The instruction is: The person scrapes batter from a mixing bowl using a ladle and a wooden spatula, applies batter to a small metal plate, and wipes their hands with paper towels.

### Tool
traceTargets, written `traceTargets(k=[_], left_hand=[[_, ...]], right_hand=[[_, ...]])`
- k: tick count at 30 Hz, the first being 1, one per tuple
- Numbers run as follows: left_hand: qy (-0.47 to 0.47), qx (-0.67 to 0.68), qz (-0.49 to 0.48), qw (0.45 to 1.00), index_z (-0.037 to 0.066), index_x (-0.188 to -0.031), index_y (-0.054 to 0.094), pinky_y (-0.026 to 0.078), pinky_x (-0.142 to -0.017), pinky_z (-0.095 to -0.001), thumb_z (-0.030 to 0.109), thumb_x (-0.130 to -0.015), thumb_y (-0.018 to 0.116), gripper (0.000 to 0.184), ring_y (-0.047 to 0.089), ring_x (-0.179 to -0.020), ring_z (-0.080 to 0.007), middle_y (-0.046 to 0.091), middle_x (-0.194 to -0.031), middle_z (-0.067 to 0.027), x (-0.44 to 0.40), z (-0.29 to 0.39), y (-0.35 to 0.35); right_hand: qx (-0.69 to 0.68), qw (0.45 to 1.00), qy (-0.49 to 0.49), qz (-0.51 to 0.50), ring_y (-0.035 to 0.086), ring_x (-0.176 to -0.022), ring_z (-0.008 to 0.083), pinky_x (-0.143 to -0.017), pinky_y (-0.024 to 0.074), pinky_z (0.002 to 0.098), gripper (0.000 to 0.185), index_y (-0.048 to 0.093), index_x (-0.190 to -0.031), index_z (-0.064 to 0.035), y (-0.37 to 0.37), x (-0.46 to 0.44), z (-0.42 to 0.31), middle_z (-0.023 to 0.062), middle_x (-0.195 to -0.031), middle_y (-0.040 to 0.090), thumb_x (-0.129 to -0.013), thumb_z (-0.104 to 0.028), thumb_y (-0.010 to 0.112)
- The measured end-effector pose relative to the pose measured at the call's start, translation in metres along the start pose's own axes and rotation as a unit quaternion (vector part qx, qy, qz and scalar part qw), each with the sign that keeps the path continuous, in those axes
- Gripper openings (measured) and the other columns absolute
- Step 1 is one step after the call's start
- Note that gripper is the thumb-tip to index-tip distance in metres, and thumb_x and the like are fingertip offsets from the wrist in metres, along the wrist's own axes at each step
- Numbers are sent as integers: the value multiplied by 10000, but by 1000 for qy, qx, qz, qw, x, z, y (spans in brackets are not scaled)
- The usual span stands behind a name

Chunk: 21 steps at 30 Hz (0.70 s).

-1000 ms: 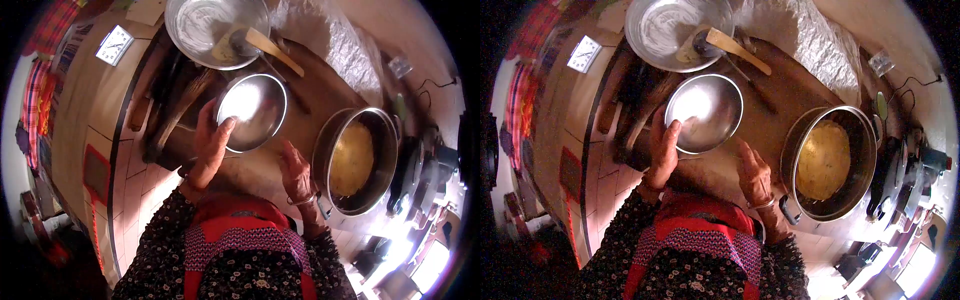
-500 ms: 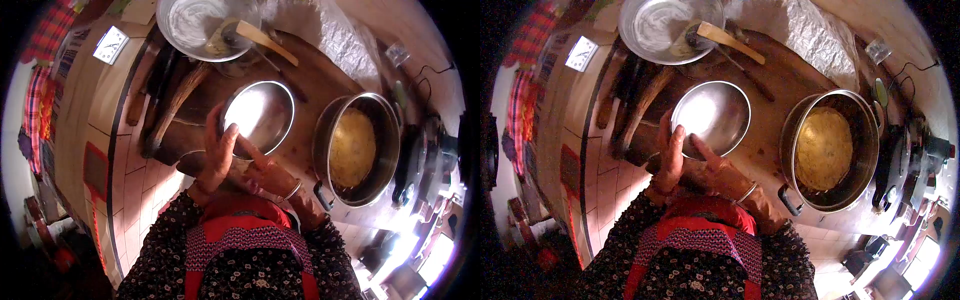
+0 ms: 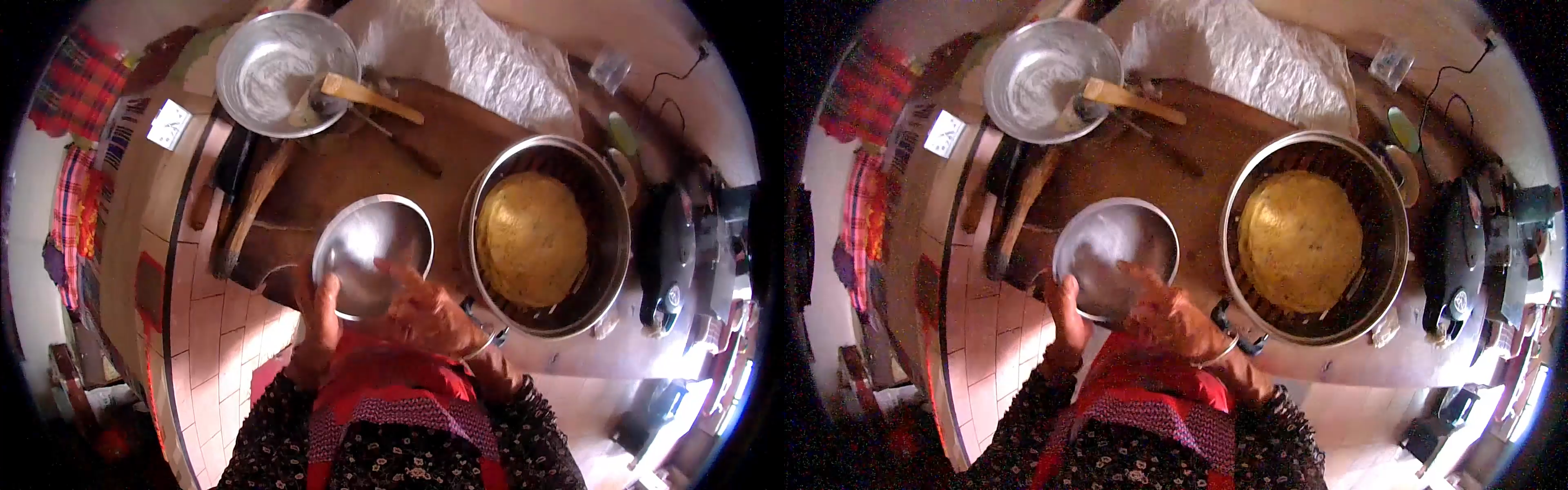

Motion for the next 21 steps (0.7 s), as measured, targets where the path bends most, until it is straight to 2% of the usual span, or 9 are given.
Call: traceTargets(k=[1,4,6,8,10,14,16,20,21], left_hand=[[19,-35,-29,999,9,-1251,425,390,-903,-342,284,-856,505,488,471,-1056,-206,484,-1168,-121,10,6,7],[13,-77,-80,994,24,-1281,367,349,-947,-361,265,-829,514,533,434,-1105,-223,466,-1198,-130,37,17,20],[-2,-40,-93,995,16,-1284,363,348,-947,-360,277,-829,517,547,436,-1101,-228,465,-1197,-136,52,23,31],[4,-42,-107,993,9,-1282,367,348,-947,-360,282,-828,518,551,439,-1099,-226,466,-1194,-135,57,18,30],[9,-40,-125,991,2,-1280,372,348,-946,-360,287,-826,518,556,441,-1097,-225,467,-1192,-134,56,17,30],[15,-57,-125,990,-16,-1276,389,354,-941,-356,306,-847,515,551,449,-1106,-233,468,-1209,-140,47,30,26],[-27,12,-116,993,-19,-1276,392,355,-942,-355,305,-864,498,535,447,-1112,-229,471,-1215,-146,47,44,22],[1,-48,-103,994,-17,-1277,392,359,-944,-356,307,-864,510,538,446,-1115,-218,471,-1222,-149,41,54,-6],[4,-45,-99,994,-19,-1275,391,361,-941,-345,285,-876,501,513,448,-1107,-210,481,-1201,-143,39,49,-13]], right_hand=[[136,989,-57,2,630,-626,203,-515,488,312,587,306,-1339,-33,-2,5,-1,111,-866,653,-817,-91,569],[364,913,-182,30,628,-617,281,-545,509,390,623,350,-1299,-65,1,18,-13,160,-858,647,-742,-110,626],[328,940,77,46,624,-601,314,-543,507,422,622,374,-1297,-103,-1,25,-5,183,-799,645,-737,-147,643],[429,900,14,74,622,-589,335,-538,503,438,604,368,-1302,-100,6,35,4,196,-726,632,-761,-161,629],[383,921,65,-38,616,-575,343,-519,491,453,577,363,-1314,-105,10,45,4,197,-676,616,-789,-158,595],[277,961,12,-14,616,-569,338,-495,482,449,565,357,-1324,-112,13,52,-30,200,-666,608,-804,-158,572],[326,941,89,-38,616,-561,332,-485,479,430,543,374,-1315,-89,21,53,-34,186,-652,602,-809,-155,560],[425,901,82,-24,619,-556,312,-494,499,391,544,381,-1306,-70,49,47,-19,151,-650,609,-800,-151,562],[510,850,118,-55,630,-630,308,-532,502,407,529,381,-1308,-75,61,41,-26,156,-743,612,-814,-159,552]])
Point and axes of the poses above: each hand's wrist, its own x-axis away from the middle knuckle, its own y-axis out of the palm, z = x × y, the point moved 4 cm from there along -x, towards the middle knuckle
